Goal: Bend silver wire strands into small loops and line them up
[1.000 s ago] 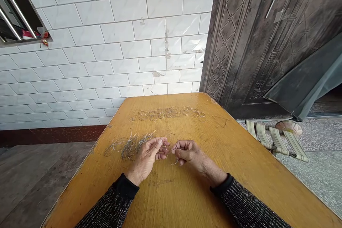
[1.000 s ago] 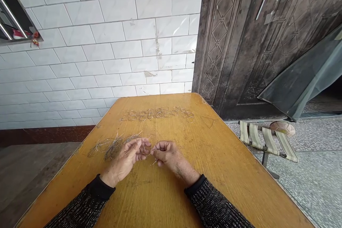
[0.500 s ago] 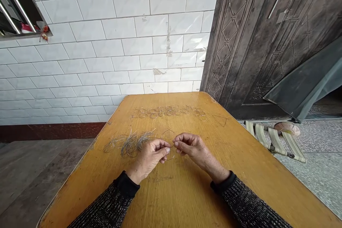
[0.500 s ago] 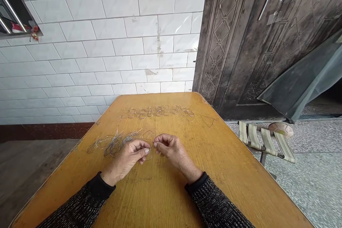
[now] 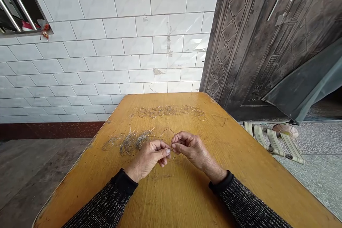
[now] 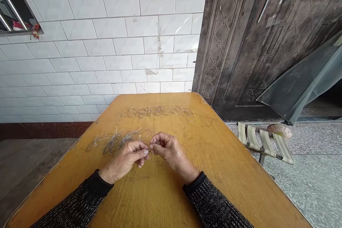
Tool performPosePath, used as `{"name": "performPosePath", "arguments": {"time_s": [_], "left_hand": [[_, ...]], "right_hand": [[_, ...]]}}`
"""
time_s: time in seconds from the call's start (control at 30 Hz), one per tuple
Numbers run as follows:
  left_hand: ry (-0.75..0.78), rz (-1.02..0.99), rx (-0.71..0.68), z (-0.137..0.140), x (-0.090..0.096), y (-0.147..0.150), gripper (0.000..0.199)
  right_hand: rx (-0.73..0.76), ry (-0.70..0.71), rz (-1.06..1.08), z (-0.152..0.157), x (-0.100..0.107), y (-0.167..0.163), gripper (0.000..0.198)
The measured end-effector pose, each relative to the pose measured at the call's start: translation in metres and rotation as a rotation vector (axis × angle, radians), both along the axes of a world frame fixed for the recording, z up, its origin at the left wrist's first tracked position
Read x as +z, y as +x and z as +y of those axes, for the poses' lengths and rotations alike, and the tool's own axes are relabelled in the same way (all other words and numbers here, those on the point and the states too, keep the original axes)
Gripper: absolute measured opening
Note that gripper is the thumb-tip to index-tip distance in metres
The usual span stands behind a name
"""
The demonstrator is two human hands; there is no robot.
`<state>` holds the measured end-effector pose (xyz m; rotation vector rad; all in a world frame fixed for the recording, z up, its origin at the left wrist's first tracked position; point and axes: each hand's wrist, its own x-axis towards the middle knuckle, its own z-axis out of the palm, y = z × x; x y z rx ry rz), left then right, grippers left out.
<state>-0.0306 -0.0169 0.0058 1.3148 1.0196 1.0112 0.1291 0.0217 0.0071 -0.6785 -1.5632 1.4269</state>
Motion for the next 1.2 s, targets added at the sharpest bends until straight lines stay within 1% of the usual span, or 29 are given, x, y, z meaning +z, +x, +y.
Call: {"name": "performPosePath", "arguments": {"time_s": [0.13,0.27,0.37,0.43,0.53,0.63,0.73,0.87,1.0,1.2], "left_hand": [[-0.046,-0.033,0.005,-0.002,0.001,0.004,0.019],[-0.032,0.024,0.016,-0.004,0.004,0.006,0.023],[-0.023,0.075,0.028,-0.002,0.005,0.006,0.027],[0.007,0.106,0.062,0.000,0.004,0.005,0.028],[0.093,0.171,0.156,0.004,0.002,0.004,0.027],[0.159,0.220,0.220,0.006,0.000,0.003,0.023],[0.167,0.217,0.202,0.007,-0.002,0.003,0.024],[0.105,0.099,0.216,0.007,-0.004,0.005,0.025],[0.082,0.048,0.204,0.006,-0.004,0.007,0.026],[0.120,0.090,0.217,0.004,-0.002,0.010,0.025]], "right_hand": [[-0.042,0.033,0.022,0.000,-0.006,-0.003,0.019],[-0.063,0.046,0.018,0.002,-0.008,-0.004,0.017],[-0.057,0.023,-0.026,0.003,-0.006,-0.004,0.017],[-0.057,-0.010,-0.032,0.003,-0.004,-0.005,0.018],[-0.016,-0.065,-0.053,0.001,-0.003,-0.006,0.023],[0.013,-0.097,-0.170,0.000,-0.005,-0.009,0.017],[-0.082,-0.078,-0.257,0.001,-0.008,-0.011,0.007],[-0.215,-0.036,-0.249,0.004,-0.010,-0.012,0.004],[-0.277,0.005,-0.251,0.004,-0.008,-0.012,0.003],[-0.369,0.109,-0.268,0.003,-0.006,-0.012,0.002]]}}
